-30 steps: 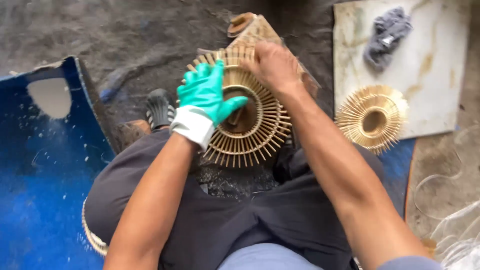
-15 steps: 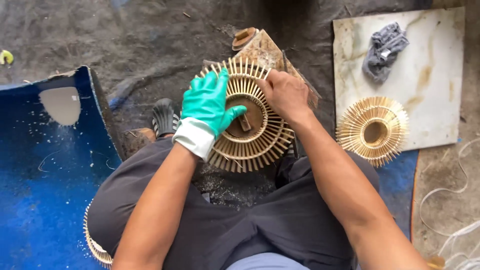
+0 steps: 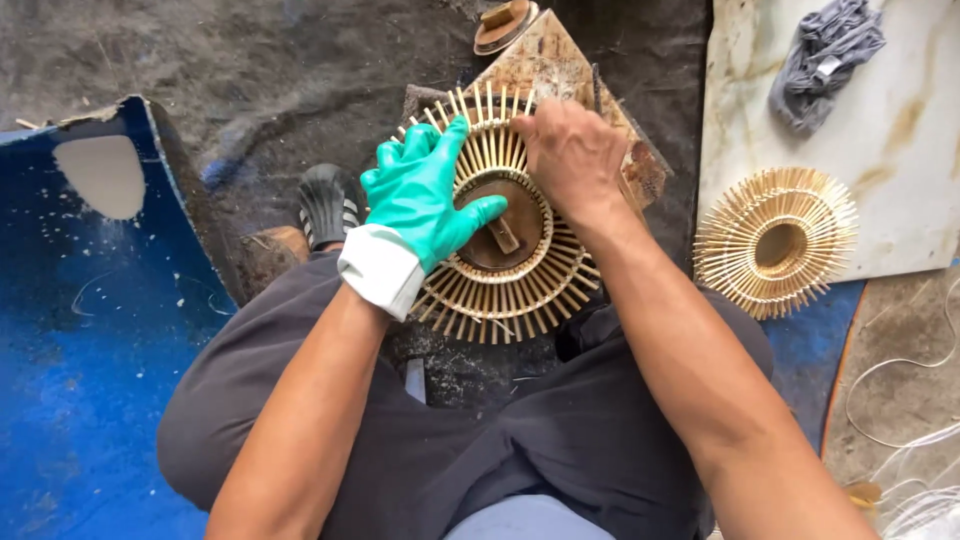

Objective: Using a metal scraper or file to smooth the edges and surface of a circular bamboo component.

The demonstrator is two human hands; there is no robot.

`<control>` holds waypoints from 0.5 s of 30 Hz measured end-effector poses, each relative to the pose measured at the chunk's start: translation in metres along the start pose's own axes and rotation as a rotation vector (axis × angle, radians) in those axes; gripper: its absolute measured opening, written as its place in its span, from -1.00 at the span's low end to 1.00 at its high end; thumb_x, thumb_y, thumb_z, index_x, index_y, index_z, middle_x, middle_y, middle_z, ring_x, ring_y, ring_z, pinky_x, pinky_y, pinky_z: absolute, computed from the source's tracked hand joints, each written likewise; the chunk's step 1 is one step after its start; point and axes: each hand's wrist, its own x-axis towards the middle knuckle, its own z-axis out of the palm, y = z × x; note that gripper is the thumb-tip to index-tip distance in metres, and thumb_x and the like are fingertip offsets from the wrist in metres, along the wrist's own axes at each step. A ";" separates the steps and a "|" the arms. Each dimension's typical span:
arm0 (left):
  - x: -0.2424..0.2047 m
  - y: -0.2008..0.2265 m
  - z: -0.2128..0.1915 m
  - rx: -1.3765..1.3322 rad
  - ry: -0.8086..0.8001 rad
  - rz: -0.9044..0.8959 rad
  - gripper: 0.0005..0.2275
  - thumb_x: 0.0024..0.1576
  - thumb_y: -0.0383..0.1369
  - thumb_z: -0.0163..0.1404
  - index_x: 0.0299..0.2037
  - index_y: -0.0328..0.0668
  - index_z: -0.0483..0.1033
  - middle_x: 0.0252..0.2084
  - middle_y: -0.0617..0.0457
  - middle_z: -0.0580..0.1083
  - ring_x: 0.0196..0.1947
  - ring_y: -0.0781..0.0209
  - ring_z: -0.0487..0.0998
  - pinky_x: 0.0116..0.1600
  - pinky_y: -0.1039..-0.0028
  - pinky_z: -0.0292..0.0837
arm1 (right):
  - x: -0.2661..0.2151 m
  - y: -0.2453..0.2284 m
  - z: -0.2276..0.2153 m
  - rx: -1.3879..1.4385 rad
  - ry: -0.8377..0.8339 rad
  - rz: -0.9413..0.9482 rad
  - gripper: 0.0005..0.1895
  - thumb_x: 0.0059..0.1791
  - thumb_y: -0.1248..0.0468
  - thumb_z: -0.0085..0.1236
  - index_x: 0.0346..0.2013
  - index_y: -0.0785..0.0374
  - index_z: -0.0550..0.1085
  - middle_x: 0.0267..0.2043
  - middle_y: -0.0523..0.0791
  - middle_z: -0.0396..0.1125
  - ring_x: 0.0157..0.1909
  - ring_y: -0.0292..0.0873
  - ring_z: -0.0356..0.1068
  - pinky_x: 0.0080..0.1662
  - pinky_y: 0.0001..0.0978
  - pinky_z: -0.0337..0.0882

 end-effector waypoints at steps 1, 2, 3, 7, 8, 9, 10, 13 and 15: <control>-0.004 -0.003 0.004 0.004 -0.001 -0.003 -0.13 -0.14 0.17 0.27 0.38 0.01 0.26 0.17 -0.09 0.36 0.07 -0.24 0.34 0.05 -0.07 0.31 | -0.002 -0.001 0.000 0.006 0.000 -0.001 -0.49 0.13 -0.03 0.26 -0.59 0.10 0.33 -0.66 -0.20 0.24 -0.65 -0.21 0.23 -0.61 -0.26 0.18; -0.007 -0.007 0.003 -0.009 0.024 0.009 -0.14 -0.12 0.16 0.27 0.37 -0.01 0.27 0.18 -0.11 0.36 0.07 -0.25 0.34 0.04 -0.08 0.30 | 0.000 -0.003 -0.001 0.024 0.093 -0.047 -0.56 0.09 -0.01 0.28 -0.53 0.12 0.38 -0.58 -0.16 0.30 -0.57 -0.16 0.31 -0.54 -0.22 0.25; -0.010 -0.009 0.001 -0.023 0.048 0.022 -0.16 -0.11 0.15 0.27 0.36 -0.03 0.28 0.18 -0.13 0.36 0.08 -0.27 0.34 0.03 -0.09 0.30 | 0.003 -0.006 -0.006 0.043 0.187 -0.094 -0.62 0.06 0.00 0.29 -0.48 0.14 0.43 -0.50 -0.13 0.35 -0.49 -0.11 0.39 -0.47 -0.17 0.33; -0.004 -0.036 0.005 -0.124 0.162 0.089 -0.26 -0.05 0.05 0.28 0.31 -0.06 0.35 0.15 -0.17 0.39 0.07 -0.28 0.38 0.06 -0.04 0.35 | 0.022 0.006 -0.026 0.126 0.229 -0.132 -0.62 -0.10 -0.08 0.33 -0.44 0.16 0.52 -0.47 -0.06 0.40 -0.43 0.01 0.44 -0.43 -0.07 0.39; -0.008 -0.042 0.005 -0.210 0.160 0.097 -0.33 0.01 -0.03 0.25 0.32 -0.06 0.38 0.11 -0.18 0.42 0.06 -0.25 0.43 0.10 0.02 0.39 | 0.019 0.014 -0.034 0.161 0.114 -0.047 -0.60 -0.06 -0.09 0.34 -0.45 0.18 0.54 -0.45 -0.05 0.42 -0.44 0.01 0.44 -0.41 -0.07 0.40; -0.012 -0.050 0.006 -0.295 0.157 0.103 -0.41 0.08 -0.11 0.22 0.33 -0.06 0.41 0.07 -0.18 0.45 0.05 -0.21 0.48 0.13 0.08 0.43 | 0.017 0.024 -0.039 0.196 -0.001 0.037 -0.57 -0.02 -0.10 0.34 -0.45 0.20 0.55 -0.44 -0.03 0.44 -0.46 0.01 0.44 -0.40 -0.07 0.41; -0.021 -0.053 0.009 -0.307 0.137 0.092 -0.41 0.08 -0.11 0.22 0.33 -0.06 0.41 0.07 -0.18 0.45 0.05 -0.21 0.48 0.13 0.08 0.43 | 0.007 0.031 -0.055 0.193 -0.025 0.044 -0.57 -0.02 -0.10 0.34 -0.45 0.20 0.55 -0.44 -0.03 0.44 -0.46 0.01 0.44 -0.40 -0.07 0.41; -0.030 -0.060 0.008 -0.389 0.215 0.085 -0.52 0.21 -0.23 0.17 0.34 -0.13 0.42 0.06 -0.18 0.48 0.04 -0.15 0.55 0.16 0.18 0.49 | 0.002 0.045 -0.086 0.554 0.036 0.160 -0.63 0.15 -0.04 0.15 -0.31 0.17 0.59 -0.29 -0.09 0.51 -0.32 -0.10 0.52 -0.22 -0.15 0.47; -0.020 -0.055 0.003 -0.322 0.303 0.146 -0.46 0.18 -0.20 0.21 0.34 -0.22 0.37 0.11 -0.23 0.46 0.08 -0.19 0.53 0.17 0.17 0.47 | 0.011 0.052 -0.086 0.363 -0.191 0.320 -0.56 0.14 -0.06 0.15 -0.35 0.26 0.57 -0.36 -0.01 0.47 -0.38 -0.04 0.48 -0.23 -0.10 0.45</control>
